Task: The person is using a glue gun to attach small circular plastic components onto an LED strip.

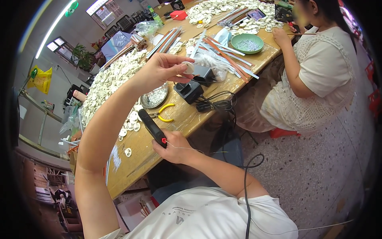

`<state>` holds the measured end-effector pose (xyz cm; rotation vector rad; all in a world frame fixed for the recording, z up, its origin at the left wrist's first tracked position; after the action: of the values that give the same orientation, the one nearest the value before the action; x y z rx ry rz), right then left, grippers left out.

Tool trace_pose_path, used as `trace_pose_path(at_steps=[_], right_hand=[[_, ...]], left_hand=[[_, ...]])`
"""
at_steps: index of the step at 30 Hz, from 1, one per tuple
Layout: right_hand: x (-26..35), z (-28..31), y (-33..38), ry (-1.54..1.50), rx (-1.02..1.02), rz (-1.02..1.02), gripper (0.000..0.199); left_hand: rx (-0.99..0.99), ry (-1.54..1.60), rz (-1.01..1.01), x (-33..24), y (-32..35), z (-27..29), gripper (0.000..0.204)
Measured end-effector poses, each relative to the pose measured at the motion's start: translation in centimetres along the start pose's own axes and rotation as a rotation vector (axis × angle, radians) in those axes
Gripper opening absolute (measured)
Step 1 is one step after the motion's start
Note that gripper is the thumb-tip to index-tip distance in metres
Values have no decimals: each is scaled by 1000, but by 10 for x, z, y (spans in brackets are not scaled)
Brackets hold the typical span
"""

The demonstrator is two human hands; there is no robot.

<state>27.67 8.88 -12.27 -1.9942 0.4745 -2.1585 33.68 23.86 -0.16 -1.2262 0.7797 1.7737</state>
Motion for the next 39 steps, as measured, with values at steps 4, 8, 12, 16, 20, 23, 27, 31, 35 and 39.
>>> trace_pose_path(at_steps=[4,8,12,16,20,23,27,31,35,39], right_hand=[[-1,-1,-1,6,7,-18,28],[2,2,0,-20,-27,-6,27],[2,1,0,-10,1,-17,27],[-1,-1,0,6,30,-52,30],[-1,0,0,-11,6,-23,28],[0,0,1,-2,-6,1,27],[-1,1,1,-1,-12,20,26],[-4,-1,0,-19,-13,3,26],[-4,-1,1,-16,-15,16,26],[-4,-3,0,-15,8,2,27]], left_hand=[[-15,-16,-20,-5,2,-1,36],[-48,-50,-5,-4,2,-1,34],[-75,-103,18,-1,0,3,34],[-157,172,61,9,-7,9,32],[-247,149,67,17,-13,18,39],[-288,270,16,20,-17,14,45],[-264,272,-9,18,-25,7,41],[-359,159,45,23,-31,17,32],[-358,5,68,22,-35,22,27],[-308,-266,-15,4,-36,1,35]])
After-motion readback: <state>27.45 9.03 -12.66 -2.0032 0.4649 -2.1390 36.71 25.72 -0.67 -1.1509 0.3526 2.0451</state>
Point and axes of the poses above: each hand's wrist, its own y-axis away from the middle knuckle, its own z-axis out of the back of the hand, x = y × z, the point moved 8 cm from there along -y, towards the middle knuckle, and after that the axes turned 5 degrees about -z, right-handed, at the moved point
